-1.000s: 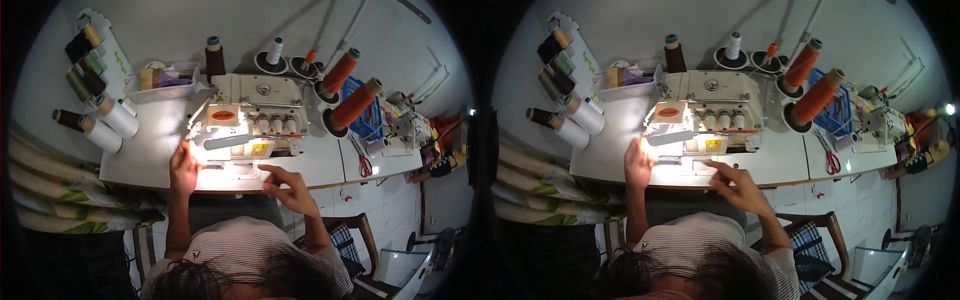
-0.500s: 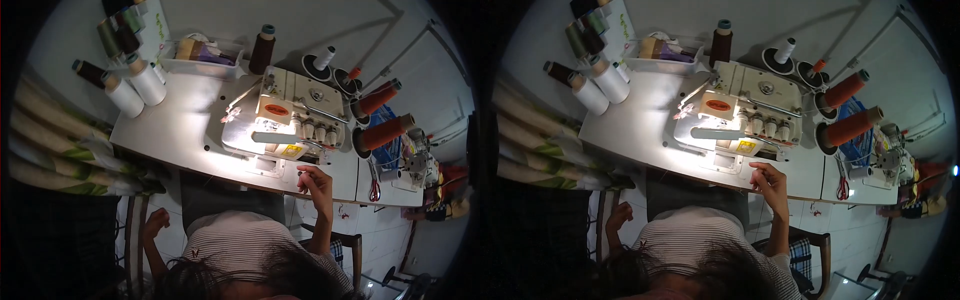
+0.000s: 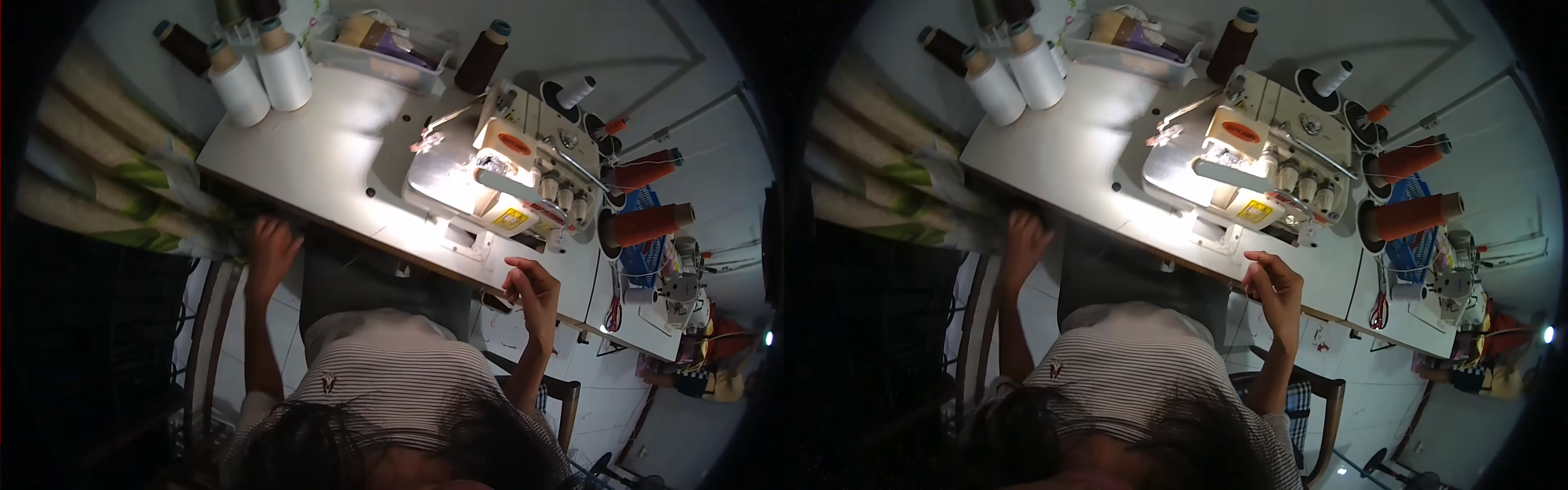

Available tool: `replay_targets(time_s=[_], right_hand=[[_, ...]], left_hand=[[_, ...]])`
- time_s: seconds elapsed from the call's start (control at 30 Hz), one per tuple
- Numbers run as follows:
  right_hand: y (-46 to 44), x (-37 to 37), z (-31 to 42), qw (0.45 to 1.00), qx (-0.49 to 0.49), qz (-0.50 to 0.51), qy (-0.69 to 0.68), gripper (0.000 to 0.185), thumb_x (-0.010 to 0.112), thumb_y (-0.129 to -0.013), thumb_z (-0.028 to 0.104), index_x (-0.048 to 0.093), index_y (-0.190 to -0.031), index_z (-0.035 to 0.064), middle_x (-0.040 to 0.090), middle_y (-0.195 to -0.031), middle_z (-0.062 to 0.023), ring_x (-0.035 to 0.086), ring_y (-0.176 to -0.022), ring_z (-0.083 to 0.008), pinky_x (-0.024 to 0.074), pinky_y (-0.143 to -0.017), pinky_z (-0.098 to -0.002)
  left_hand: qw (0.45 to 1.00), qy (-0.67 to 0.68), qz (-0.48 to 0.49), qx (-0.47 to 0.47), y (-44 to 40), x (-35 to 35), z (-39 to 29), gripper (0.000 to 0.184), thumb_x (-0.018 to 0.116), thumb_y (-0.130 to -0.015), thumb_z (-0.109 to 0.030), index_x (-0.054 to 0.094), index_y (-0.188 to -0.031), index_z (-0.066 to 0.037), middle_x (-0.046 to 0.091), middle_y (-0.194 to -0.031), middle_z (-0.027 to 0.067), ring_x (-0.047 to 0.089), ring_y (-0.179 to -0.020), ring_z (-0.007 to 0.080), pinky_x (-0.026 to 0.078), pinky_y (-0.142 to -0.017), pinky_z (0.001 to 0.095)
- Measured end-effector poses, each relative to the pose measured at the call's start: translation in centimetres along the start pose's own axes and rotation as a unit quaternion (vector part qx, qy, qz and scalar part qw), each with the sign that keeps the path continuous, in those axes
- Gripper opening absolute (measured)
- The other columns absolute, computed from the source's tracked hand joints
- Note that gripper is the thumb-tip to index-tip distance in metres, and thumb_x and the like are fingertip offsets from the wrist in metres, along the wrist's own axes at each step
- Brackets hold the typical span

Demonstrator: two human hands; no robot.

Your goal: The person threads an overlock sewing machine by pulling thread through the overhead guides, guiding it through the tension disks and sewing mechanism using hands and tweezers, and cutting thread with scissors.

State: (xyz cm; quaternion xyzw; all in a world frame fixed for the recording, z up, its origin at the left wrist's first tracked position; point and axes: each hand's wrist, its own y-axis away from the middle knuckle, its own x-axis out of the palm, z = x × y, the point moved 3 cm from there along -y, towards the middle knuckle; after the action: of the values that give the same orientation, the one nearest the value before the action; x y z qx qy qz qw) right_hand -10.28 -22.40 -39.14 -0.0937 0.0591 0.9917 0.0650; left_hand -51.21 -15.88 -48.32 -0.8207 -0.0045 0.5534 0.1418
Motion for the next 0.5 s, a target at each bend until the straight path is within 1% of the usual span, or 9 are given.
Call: replay_targets(time_s=[0.03, 0.1, 0.17, 0.2, 0.27, 0.33, 0.4, 0.47, 0.5], right_hand=[[0.3, 0.3, 0.0, 1.000, 0.003, 0.006, 0.002, 0.018, 0.054, -0.087, 0.008, 0.062, -0.101, -0.0017, 0.059, -0.066, -0.0022, 0.052, -0.055, -0.0059, 0.0396, -0.050, -0.0186], [0.8, 0.6, 0.2, 1.000, -0.015, 0.004, 0.006, 0.019, 0.054, -0.087, 0.008, 0.062, -0.101, -0.0019, 0.059, -0.066, -0.0025, 0.052, -0.055, -0.0060, 0.0395, -0.051, -0.0186], [1.5, 0.8, 0.2, 1.000, -0.018, 0.005, 0.003, 0.019, 0.055, -0.088, 0.009, 0.062, -0.101, -0.0020, 0.059, -0.066, -0.0026, 0.052, -0.055, -0.0061, 0.0394, -0.051, -0.0186], [2.0, 0.8, 0.2, 1.000, -0.023, 0.001, -0.002, 0.019, 0.055, -0.088, 0.010, 0.062, -0.101, -0.0022, 0.059, -0.066, -0.0027, 0.051, -0.055, -0.0063, 0.0393, -0.051, -0.0187], [2.8, 0.3, -0.2, 1.000, -0.021, -0.001, 0.008, 0.019, 0.055, -0.088, 0.010, 0.062, -0.101, -0.0022, 0.059, -0.066, -0.0028, 0.051, -0.055, -0.0067, 0.0392, -0.051, -0.0190], [3.6, -0.4, -0.5, 0.999, -0.020, -0.010, 0.026, 0.020, 0.055, -0.088, 0.011, 0.062, -0.101, -0.0014, 0.059, -0.066, -0.0028, 0.052, -0.056, -0.0068, 0.0390, -0.051, -0.0191], [4.4, -0.9, -0.7, 0.998, -0.011, -0.041, 0.036, 0.020, 0.055, -0.088, 0.012, 0.062, -0.101, -0.0006, 0.059, -0.066, -0.0027, 0.052, -0.056, -0.0070, 0.0388, -0.051, -0.0192], [4.9, -1.4, -1.3, 0.999, -0.014, -0.047, 0.018, 0.020, 0.055, -0.088, 0.013, 0.062, -0.102, -0.0002, 0.059, -0.066, -0.0029, 0.051, -0.055, -0.0072, 0.0388, -0.051, -0.0194], [5.1, -1.6, -1.4, 0.999, -0.014, -0.049, 0.017, 0.020, 0.055, -0.088, 0.012, 0.062, -0.101, -0.0005, 0.059, -0.066, -0.0031, 0.051, -0.055, -0.0074, 0.0389, -0.051, -0.0195]], left_hand=[[0.993, 0.029, -0.104, 0.053, -2.2, -1.3, -3.5, 0.021, 0.069, -0.072, -0.014, 0.051, -0.074, -0.004, 0.052, -0.083, 0.0127, 0.049, -0.091, 0.0323, 0.039, -0.082, 0.0424], [0.976, 0.125, -0.145, 0.105, -5.9, -2.9, -8.8, 0.017, 0.069, -0.072, -0.008, 0.053, -0.076, -0.004, 0.053, -0.081, 0.0102, 0.051, -0.086, 0.0293, 0.042, -0.075, 0.0392], [0.922, 0.295, -0.149, 0.204, -9.0, -3.5, -13.4, 0.016, 0.067, -0.073, -0.005, 0.057, -0.084, -0.002, 0.054, -0.079, 0.0091, 0.051, -0.083, 0.0268, 0.043, -0.074, 0.0362], [0.905, 0.331, -0.122, 0.239, -10.4, -2.8, -14.7, 0.015, 0.063, -0.074, -0.003, 0.058, -0.087, -0.001, 0.055, -0.082, 0.0096, 0.052, -0.085, 0.0265, 0.044, -0.075, 0.0352], [0.902, 0.302, -0.130, 0.279, -13.1, -1.4, -17.1, 0.015, 0.060, -0.073, -0.002, 0.058, -0.088, -0.001, 0.055, -0.085, 0.0101, 0.051, -0.088, 0.0263, 0.044, -0.077, 0.0348], [0.910, 0.286, -0.092, 0.286, -14.5, -0.5, -18.8, 0.017, 0.061, -0.071, -0.004, 0.059, -0.087, -0.001, 0.054, -0.090, 0.0104, 0.051, -0.093, 0.0267, 0.043, -0.082, 0.0349], [0.893, 0.319, -0.095, 0.302, -15.0, 0.7, -19.6, 0.018, 0.060, -0.068, -0.001, 0.057, -0.086, 0.000, 0.053, -0.088, 0.0109, 0.049, -0.094, 0.0292, 0.041, -0.083, 0.0368], [0.864, 0.323, -0.188, 0.337, -15.8, 3.6, -19.4, 0.026, 0.061, -0.068, -0.002, 0.056, -0.093, -0.002, 0.053, -0.094, 0.0112, 0.047, -0.100, 0.0314, 0.040, -0.088, 0.0384], [0.821, 0.386, -0.237, 0.348, -15.3, 4.0, -19.3, 0.036, 0.062, -0.067, -0.003, 0.053, -0.101, -0.003, 0.051, -0.102, 0.0122, 0.045, -0.104, 0.0327, 0.035, -0.094, 0.0396]])
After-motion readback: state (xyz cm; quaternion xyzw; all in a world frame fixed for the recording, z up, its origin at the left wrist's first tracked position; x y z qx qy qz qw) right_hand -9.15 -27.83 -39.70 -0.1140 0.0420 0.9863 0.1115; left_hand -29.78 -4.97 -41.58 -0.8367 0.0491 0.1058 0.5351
